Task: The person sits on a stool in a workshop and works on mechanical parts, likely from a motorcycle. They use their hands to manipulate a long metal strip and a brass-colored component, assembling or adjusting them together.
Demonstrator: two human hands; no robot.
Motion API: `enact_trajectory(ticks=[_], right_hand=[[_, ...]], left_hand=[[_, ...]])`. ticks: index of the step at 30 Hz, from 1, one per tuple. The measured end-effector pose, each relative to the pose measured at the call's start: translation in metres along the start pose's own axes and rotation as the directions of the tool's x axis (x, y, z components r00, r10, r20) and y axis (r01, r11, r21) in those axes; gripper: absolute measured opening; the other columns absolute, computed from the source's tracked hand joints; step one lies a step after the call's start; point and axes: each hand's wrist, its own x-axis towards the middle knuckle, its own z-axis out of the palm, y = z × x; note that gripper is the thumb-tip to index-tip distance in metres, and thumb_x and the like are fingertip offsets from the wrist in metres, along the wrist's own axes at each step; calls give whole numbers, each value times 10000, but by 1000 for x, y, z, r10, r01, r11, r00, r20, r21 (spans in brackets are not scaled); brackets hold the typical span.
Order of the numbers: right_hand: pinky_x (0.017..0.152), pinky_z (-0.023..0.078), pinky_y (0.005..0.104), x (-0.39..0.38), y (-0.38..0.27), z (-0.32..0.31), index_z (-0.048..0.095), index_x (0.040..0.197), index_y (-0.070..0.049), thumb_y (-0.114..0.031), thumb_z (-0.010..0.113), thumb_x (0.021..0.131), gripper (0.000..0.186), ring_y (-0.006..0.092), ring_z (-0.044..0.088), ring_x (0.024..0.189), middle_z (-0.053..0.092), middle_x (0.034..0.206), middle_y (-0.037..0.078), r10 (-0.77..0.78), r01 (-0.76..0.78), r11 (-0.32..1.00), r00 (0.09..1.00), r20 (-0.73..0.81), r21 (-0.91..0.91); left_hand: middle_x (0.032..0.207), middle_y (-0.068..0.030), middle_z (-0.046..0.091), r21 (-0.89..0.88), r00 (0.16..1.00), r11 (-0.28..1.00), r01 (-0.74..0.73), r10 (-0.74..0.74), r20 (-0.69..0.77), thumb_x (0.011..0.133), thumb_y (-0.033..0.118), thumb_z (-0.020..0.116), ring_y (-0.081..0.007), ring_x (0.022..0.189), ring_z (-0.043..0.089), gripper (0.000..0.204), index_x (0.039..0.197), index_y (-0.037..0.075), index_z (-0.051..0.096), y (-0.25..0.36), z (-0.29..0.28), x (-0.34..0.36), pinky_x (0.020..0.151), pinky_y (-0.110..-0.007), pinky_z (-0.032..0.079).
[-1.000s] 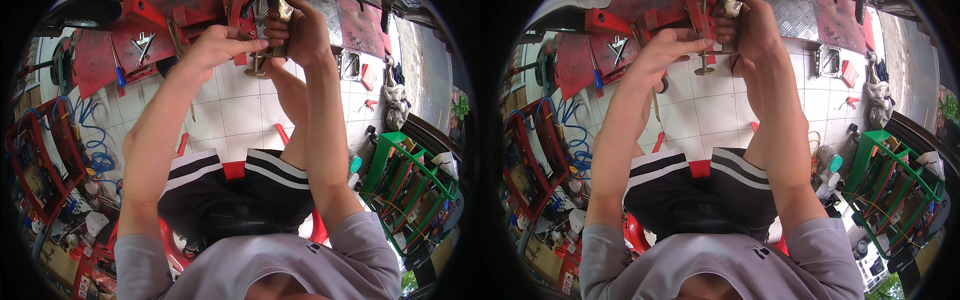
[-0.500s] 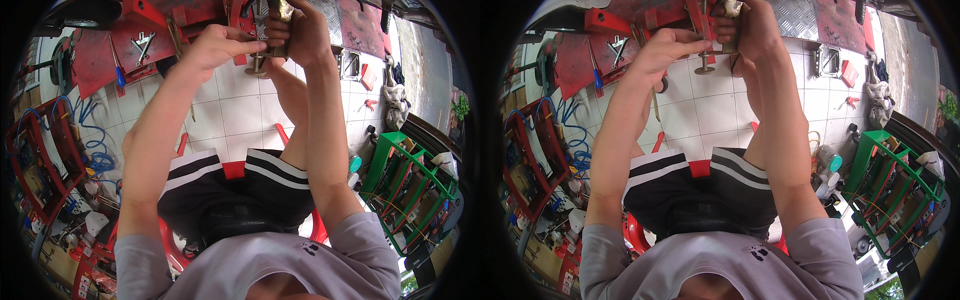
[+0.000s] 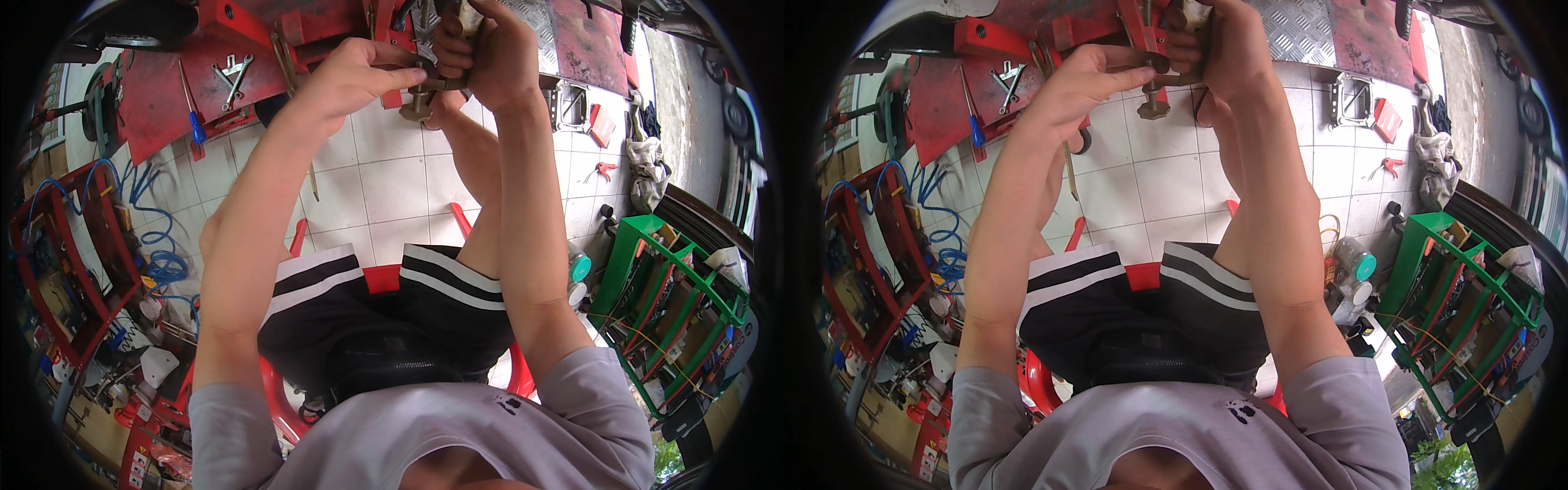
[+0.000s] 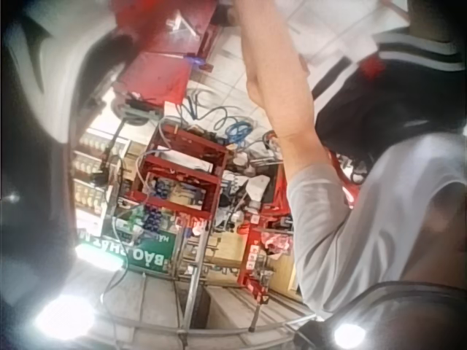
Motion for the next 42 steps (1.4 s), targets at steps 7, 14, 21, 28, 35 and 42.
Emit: enact_trajectory(ticks=[7,14,21,28,35,42], right_hand=[[479,228,267,-3,4,8,470,724,-109,-451,541,819,362,113,300,495,372,591,-13,-70,70,997,998,-2,40],[465,221,263,-4,4,9,474,716,-111,-448,549,814,359,106,305,491,380,590,-17,-61,67,994,996,-70,81],[458,218,264,-4,4,10,479,706,-120,-428,537,828,336,109,308,481,384,585,-15,-83,85,993,996,-30,78],[468,222,272,-7,2,14,479,711,-121,-423,514,848,333,120,309,495,375,589,-11,-66,67,995,998,-15,80],[468,224,273,-3,3,6,463,713,-124,-425,524,844,334,116,301,498,371,601,-14,-59,60,994,998,-13,91],[466,230,276,0,0,1,452,710,-115,-437,531,846,358,116,297,500,363,601,-7,-110,107,993,993,51,45]], left_hand=[[880,-68,686,42,993,996,-83,86,-81,771,212,807,-128,813,609,337,995,-16,702,-1,4,0,747,-286,469],[991,-66,703,118,997,992,-50,56,-49,844,153,729,-137,943,619,292,1088,-4,689,11,4,-5,898,-286,442],[940,-46,701,55,995,994,-99,99,-5,840,185,743,-125,921,607,275,1047,9,702,5,-1,-3,886,-272,430],[902,-35,692,32,997,997,-67,68,-41,817,215,769,-121,863,591,282,1004,12,713,5,0,-2,840,-279,417],[835,-53,676,47,996,995,-87,88,-12,776,226,804,-114,749,583,311,948,-12,702,7,2,-3,688,-261,445],[999,-47,691,160,999,986,49,-50,0,820,237,770,-143,989,598,338,1069,22,691,16,2,-7,971,-320,391]])
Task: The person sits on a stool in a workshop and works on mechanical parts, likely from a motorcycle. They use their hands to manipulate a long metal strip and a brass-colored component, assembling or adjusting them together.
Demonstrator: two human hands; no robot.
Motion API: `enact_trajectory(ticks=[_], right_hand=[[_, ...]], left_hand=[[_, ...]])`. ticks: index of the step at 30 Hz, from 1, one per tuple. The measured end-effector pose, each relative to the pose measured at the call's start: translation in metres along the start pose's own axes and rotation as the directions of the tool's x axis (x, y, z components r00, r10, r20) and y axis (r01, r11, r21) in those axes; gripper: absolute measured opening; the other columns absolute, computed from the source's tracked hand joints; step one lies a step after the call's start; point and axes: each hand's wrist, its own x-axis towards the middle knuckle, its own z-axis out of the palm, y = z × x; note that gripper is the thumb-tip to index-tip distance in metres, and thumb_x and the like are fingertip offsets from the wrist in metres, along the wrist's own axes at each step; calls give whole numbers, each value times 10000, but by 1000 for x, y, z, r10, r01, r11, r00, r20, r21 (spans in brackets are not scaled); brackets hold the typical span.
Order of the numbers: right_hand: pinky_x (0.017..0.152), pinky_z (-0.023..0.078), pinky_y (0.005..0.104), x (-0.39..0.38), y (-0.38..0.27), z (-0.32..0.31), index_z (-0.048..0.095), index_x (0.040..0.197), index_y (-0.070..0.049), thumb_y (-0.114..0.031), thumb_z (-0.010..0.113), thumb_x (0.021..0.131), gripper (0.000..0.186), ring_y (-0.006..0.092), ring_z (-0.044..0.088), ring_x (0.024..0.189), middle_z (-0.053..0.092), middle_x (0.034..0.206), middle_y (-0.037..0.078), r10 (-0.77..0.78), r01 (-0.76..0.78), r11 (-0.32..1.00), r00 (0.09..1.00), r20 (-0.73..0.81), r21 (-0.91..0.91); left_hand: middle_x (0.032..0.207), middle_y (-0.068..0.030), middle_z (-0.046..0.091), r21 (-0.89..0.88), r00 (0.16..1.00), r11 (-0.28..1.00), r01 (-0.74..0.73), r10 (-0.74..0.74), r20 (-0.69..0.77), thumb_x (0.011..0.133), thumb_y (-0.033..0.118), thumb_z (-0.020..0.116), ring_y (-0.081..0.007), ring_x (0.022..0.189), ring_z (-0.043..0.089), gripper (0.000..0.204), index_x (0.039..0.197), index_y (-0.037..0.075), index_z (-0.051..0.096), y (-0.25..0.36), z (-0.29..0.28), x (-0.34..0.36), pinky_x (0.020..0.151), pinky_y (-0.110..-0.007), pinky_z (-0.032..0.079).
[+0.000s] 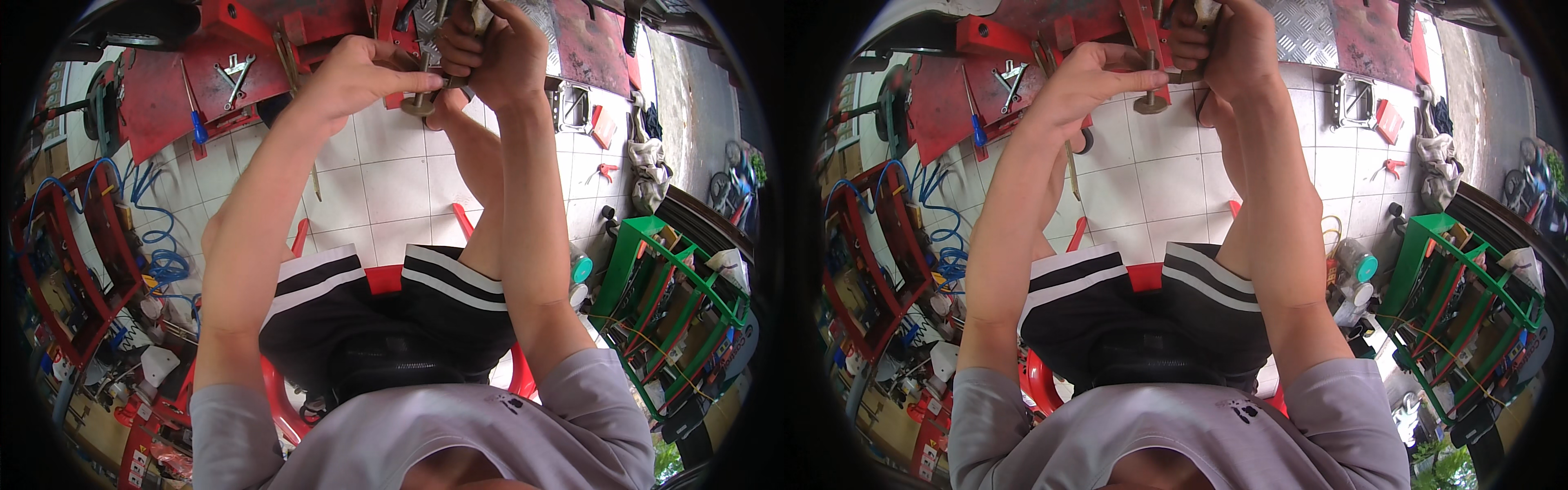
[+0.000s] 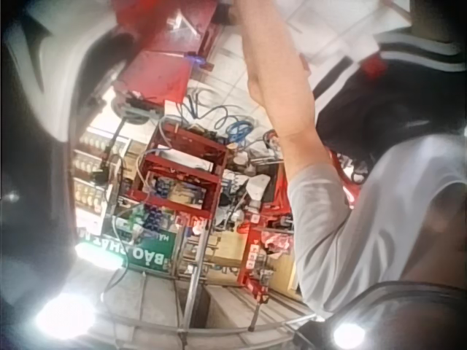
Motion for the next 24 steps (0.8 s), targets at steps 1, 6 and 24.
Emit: enact_trajectory(ticks=[1,6,24], right_hand=[[467,231,277,0,0,-1,450,709,-113,-441,531,848,365,118,296,501,360,600,-5,-12,12,1000,1000,8,-2],[467,237,287,0,-3,-6,445,736,-98,-470,504,868,399,130,292,499,356,594,11,-36,41,997,998,59,-72],[453,264,265,-6,5,2,475,705,-58,-455,513,876,434,129,356,478,404,558,31,-316,349,927,925,210,-140]], left_hand=[[1009,-47,689,-7,1000,1000,-11,11,-4,827,230,760,-140,990,598,334,1076,19,688,1,1,0,968,-315,394],[1032,-47,686,-86,990,986,-140,139,-9,865,176,709,-131,1006,594,307,1112,-3,672,-6,-6,2,943,-291,419],[1015,-81,695,90,966,968,-234,242,-92,855,22,673,-151,947,647,252,1099,-38,660,-10,0,7,881,-297,499]])
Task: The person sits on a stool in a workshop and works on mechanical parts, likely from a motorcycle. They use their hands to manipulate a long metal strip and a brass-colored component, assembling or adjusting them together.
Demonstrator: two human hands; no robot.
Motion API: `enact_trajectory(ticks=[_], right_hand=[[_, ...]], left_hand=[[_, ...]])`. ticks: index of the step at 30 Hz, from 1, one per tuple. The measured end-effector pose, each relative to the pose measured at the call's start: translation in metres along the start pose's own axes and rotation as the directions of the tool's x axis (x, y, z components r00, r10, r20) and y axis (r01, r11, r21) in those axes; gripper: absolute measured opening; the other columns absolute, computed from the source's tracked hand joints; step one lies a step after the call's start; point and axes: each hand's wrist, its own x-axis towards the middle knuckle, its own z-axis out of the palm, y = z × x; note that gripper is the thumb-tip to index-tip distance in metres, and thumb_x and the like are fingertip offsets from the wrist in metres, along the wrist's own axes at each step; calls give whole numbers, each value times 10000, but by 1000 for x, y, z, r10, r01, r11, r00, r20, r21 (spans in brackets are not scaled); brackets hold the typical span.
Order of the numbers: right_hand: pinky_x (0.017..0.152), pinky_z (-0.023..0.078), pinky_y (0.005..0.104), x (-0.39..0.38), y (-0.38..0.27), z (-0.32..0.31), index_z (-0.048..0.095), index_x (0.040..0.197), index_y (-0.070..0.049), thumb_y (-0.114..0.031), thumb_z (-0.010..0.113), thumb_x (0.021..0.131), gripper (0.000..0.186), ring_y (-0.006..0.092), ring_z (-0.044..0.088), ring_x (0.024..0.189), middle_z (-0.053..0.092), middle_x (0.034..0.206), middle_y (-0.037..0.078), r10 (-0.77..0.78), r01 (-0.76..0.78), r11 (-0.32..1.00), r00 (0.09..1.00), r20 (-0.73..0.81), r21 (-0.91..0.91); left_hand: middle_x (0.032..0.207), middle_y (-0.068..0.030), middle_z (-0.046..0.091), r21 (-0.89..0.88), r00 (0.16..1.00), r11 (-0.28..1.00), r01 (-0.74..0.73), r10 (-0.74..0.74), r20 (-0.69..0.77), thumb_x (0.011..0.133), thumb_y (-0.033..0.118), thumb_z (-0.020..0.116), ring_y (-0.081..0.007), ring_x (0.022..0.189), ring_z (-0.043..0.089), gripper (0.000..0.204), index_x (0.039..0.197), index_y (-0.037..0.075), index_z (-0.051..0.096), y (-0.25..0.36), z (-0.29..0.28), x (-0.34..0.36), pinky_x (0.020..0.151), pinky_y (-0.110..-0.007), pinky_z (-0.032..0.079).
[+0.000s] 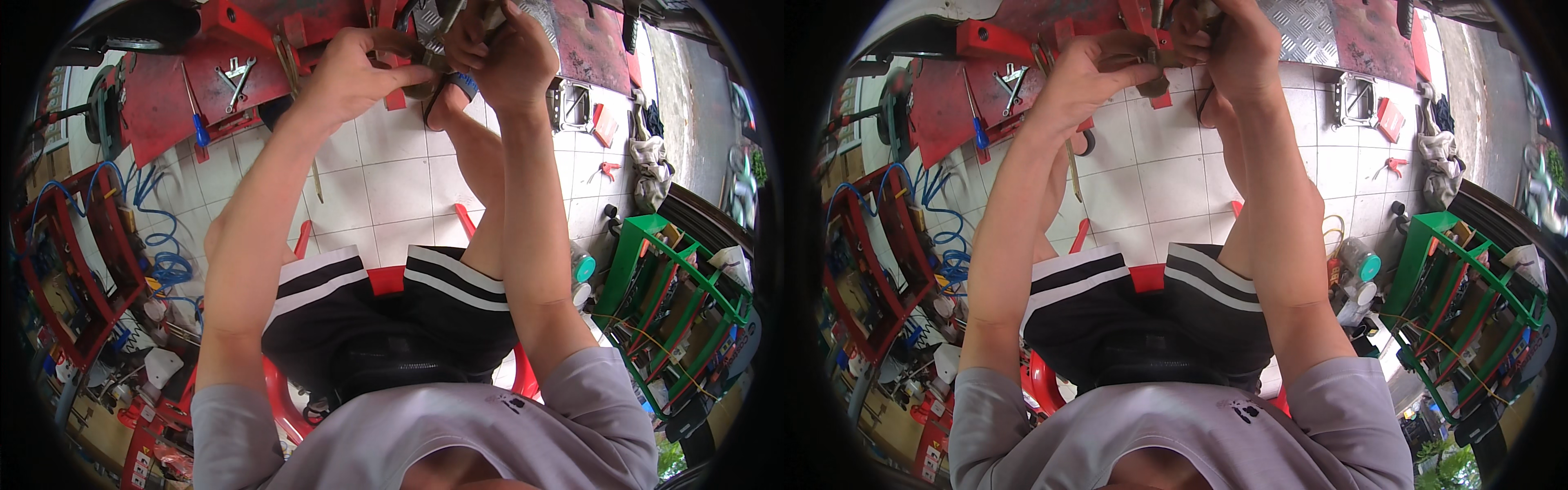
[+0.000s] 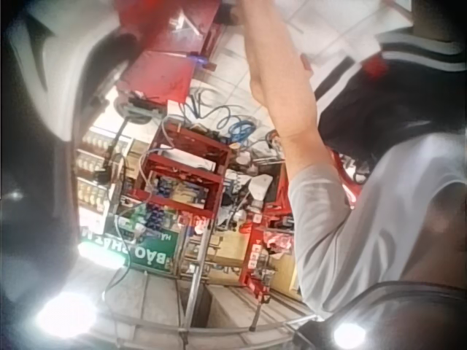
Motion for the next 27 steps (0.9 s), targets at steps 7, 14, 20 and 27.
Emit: enact_trajectory(ticks=[7,14,20,27], right_hand=[[443,268,260,2,3,-3,468,684,-63,-451,528,864,432,127,360,476,399,553,25,-20,19,999,1000,22,32],[446,262,270,2,2,-5,476,693,-58,-447,526,866,429,132,354,469,385,541,29,-15,14,998,1000,14,63],[438,269,279,0,-2,1,478,696,-58,-459,525,868,438,135,362,466,383,540,26,29,-25,998,998,-56,64],[435,265,273,2,-1,-6,473,678,-56,-467,536,865,456,136,357,450,368,520,16,-19,18,999,999,48,27]], left_hand=[[869,-58,690,-58,980,983,-174,166,-112,757,181,800,-132,766,620,298,992,19,717,-10,5,4,700,-278,486],[943,-54,700,-2,992,995,-105,104,-77,787,133,768,-140,841,634,283,1034,11,702,1,6,2,799,-285,500],[985,-74,699,134,979,975,-176,187,-77,777,110,787,-158,907,641,329,1063,-12,680,-3,2,2,845,-300,498],[920,-35,707,-91,976,972,-216,212,-49,721,236,843,-128,819,599,351,998,56,726,-6,1,5,738,-280,453]])
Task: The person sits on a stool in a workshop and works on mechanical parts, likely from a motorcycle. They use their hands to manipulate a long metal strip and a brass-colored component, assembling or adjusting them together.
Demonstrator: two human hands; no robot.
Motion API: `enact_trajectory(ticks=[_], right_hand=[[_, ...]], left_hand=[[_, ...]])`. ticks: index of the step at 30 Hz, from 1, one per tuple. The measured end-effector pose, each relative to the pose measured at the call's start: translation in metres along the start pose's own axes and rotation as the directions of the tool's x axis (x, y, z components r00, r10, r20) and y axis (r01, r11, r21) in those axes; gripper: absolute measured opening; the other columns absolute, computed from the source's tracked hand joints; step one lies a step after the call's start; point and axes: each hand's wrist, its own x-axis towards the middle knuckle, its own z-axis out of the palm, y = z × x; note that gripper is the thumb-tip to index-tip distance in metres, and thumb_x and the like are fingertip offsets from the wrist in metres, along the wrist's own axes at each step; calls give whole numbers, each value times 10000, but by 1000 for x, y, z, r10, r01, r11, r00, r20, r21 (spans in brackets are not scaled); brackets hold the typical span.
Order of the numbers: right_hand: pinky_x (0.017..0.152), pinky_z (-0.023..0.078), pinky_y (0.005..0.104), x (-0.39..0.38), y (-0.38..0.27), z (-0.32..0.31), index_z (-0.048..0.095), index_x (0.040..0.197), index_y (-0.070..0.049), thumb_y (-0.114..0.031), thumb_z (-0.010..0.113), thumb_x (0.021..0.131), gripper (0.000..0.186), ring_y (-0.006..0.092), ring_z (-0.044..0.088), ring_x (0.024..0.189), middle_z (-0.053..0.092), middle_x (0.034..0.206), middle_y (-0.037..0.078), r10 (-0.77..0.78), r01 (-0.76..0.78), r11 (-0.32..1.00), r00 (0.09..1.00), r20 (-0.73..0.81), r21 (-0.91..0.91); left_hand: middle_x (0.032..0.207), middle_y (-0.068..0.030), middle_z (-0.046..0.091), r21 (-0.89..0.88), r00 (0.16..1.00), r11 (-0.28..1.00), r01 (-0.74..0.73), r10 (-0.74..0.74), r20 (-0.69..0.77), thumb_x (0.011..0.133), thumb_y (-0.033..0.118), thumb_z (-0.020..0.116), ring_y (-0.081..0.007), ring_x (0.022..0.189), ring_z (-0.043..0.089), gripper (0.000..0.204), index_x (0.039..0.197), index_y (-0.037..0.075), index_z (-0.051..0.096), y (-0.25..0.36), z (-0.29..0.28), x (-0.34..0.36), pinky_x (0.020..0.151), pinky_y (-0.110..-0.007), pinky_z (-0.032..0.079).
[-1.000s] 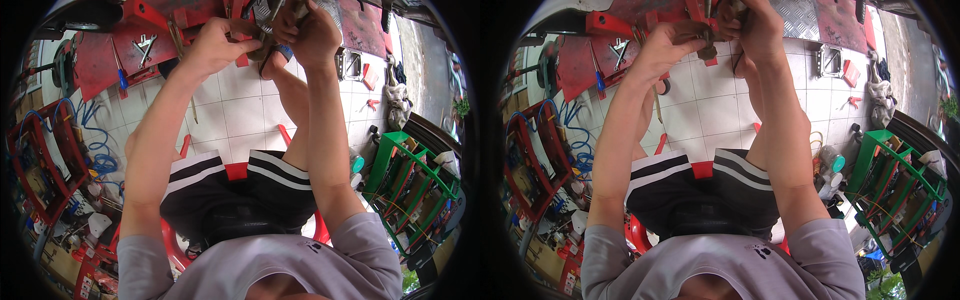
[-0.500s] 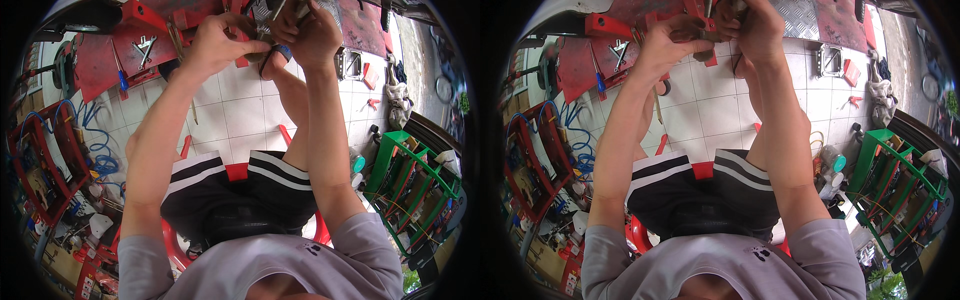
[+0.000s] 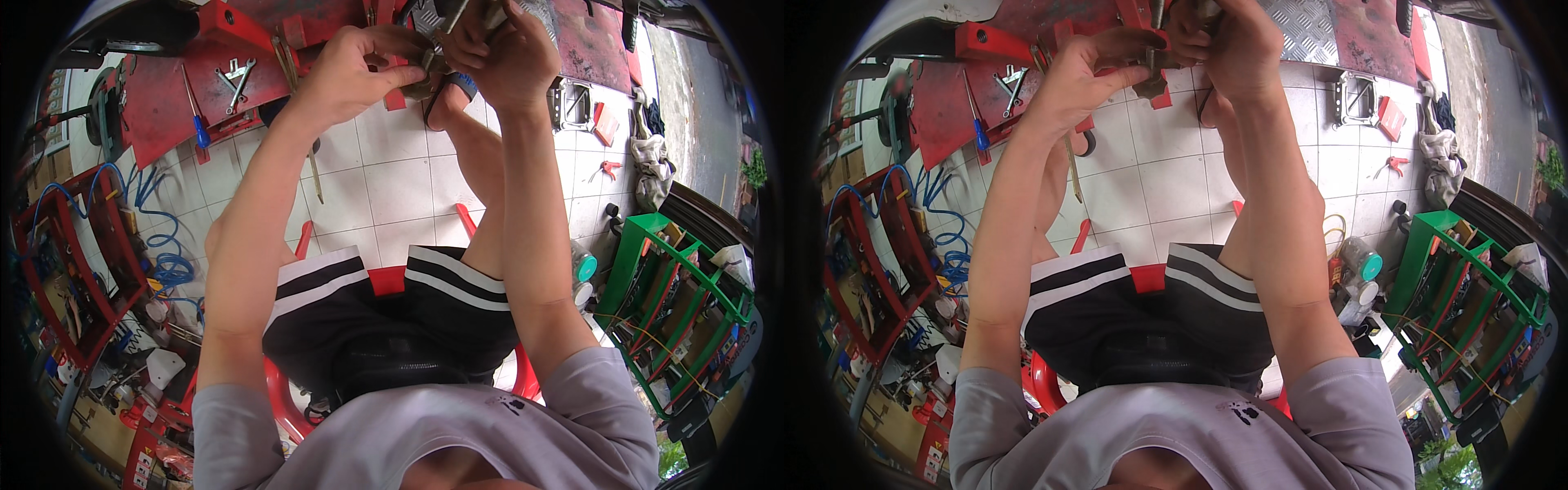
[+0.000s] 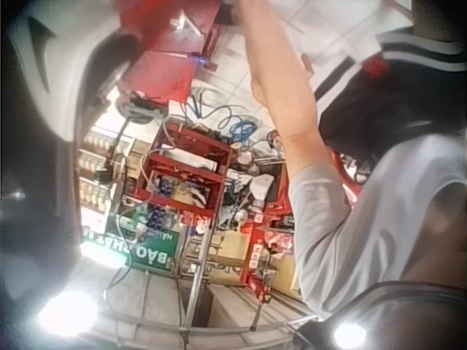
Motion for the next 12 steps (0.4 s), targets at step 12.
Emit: enact_trajectory(ticks=[12], right_hand=[[437,289,294,0,9,-4,517,786,-80,-466,540,883,399,148,374,461,413,573,42,-8,15,989,999,-46,150]], left_hand=[[1094,-99,686,70,990,997,39,-48,129,776,109,790,-199,993,656,414,1149,-4,652,4,-6,-1,925,-322,507]])
